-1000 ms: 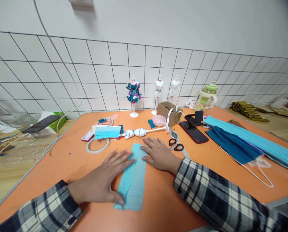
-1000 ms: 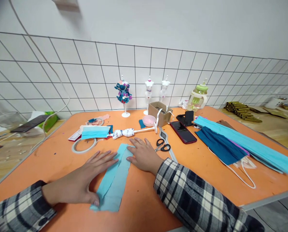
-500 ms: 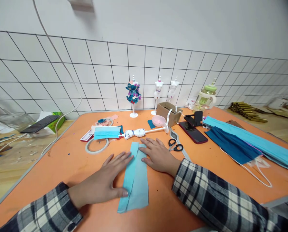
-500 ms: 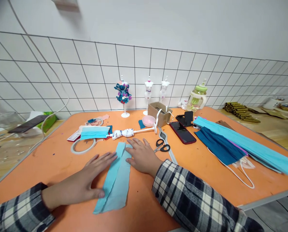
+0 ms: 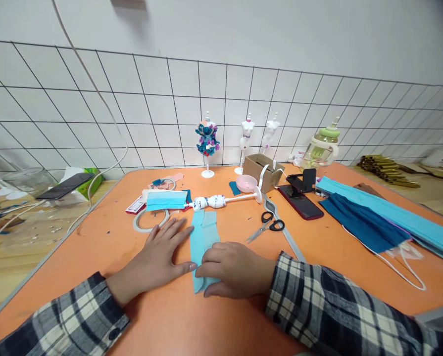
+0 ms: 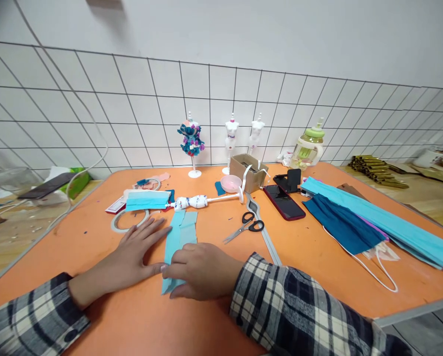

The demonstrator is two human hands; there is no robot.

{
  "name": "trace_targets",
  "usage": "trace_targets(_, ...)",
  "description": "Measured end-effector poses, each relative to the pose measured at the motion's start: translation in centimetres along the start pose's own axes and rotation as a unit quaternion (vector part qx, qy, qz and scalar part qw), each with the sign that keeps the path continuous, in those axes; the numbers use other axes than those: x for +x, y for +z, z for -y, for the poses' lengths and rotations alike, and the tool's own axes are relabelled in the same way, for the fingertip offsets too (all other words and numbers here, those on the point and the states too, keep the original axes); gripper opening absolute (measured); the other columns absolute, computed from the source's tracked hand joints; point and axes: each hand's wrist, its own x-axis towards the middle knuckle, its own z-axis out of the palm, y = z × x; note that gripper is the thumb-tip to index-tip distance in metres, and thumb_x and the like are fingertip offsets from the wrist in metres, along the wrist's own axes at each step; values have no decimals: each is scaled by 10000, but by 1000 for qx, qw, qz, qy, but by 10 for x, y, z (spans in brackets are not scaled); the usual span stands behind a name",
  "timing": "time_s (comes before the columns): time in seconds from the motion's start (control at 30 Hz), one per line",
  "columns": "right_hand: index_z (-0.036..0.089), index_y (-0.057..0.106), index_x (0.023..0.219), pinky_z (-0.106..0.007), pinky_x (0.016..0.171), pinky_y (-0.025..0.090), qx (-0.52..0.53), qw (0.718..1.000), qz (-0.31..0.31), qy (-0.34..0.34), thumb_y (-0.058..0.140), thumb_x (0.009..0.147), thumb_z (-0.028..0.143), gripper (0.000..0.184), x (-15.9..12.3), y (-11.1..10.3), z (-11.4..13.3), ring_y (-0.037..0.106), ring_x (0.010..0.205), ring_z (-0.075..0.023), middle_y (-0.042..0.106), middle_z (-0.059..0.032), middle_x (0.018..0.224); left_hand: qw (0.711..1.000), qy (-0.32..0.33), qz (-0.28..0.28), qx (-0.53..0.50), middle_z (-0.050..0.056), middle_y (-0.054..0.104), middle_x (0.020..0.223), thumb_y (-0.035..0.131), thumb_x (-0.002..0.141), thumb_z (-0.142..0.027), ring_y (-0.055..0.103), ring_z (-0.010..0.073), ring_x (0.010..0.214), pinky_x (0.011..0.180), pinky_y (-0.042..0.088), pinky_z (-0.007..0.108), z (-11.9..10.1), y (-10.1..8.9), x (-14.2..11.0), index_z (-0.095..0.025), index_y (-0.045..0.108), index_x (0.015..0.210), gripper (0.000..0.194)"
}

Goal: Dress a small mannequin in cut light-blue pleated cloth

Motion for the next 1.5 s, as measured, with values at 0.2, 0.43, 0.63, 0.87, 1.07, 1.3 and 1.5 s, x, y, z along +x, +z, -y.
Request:
trace_targets(0.2, 227, 675, 919, -348, 691, 366, -42, 997, 64, -13, 559, 975, 436, 245, -4, -2, -4, 530, 802, -192, 664, 5, 876, 984, 149, 13, -100, 105, 643, 1188, 591, 910, -288, 607, 268, 1101, 940, 494, 418, -15, -12, 0, -211, 626, 920, 86)
trace_targets(0.43, 217, 661, 924, -332, 545, 248, -71, 993, 96, -4, 508, 1002, 372, 231, -3, -14, 4, 534, 742, -177, 653, 5, 863, 967, 216, 15, -136, 61, 648, 1027, 599, 926, -252, 600, 231, 960, 869, 476, 378, -24, -26, -6, -222, 627, 906, 46)
trace_targets(0.63, 210, 632, 812, -319, 547, 227, -67, 994, 89, 14, 455, 1020, 318, 294, -4, -9, 3, 521, 718, -163, 653, 1, 838, 964, 250, 13, -91, 40, 681, 886, 578, 940, -234, 622, 218, 834, 781, 474, 364, -41, -20, -16, -230, 673, 937, 96)
trace_targets(0.87, 197, 662, 1055, -340, 656, 381, -55, 995, 74, 30, 576, 892, 658, 497, -4, -11, 1, 546, 874, -215, 665, -48, 1016, 972, 212, 5, -99, 33, 718, 833, 475, 960, -177, 657, 199, 776, 719, 473, 328, -42, -15, -17, -233, 699, 909, 236)
trace_targets(1.07, 208, 706, 885, -316, 698, 393, -5, 991, 79, 105, 549, 959, 310, 201, 0, -6, 4, 556, 807, -182, 677, -26, 863, 979, 133, 15, -155, 16, 740, 866, 515, 951, -194, 677, 181, 795, 730, 495, 293, -41, -14, -19, -243, 696, 922, 190)
trace_targets(1.3, 194, 723, 944, -290, 695, 387, 67, 977, 93, 180, 555, 940, 247, 176, 5, -11, 6, 598, 821, -170, 707, -28, 890, 983, 125, -8, -134, 35, 760, 921, 598, 937, -337, 687, 233, 877, 824, 500, 375, -43, -17, -17, -244, 712, 966, 150)
trace_targets(1.5, 190, 718, 913, -279, 702, 391, 97, 970, 79, 206, 609, 922, 366, 207, 3, -8, 6, 596, 798, -169, 695, -25, 835, 985, 131, 10, -113, 42, 732, 855, 489, 966, -237, 666, 219, 821, 782, 489, 374, -42, -15, -14, -227, 724, 895, 246)
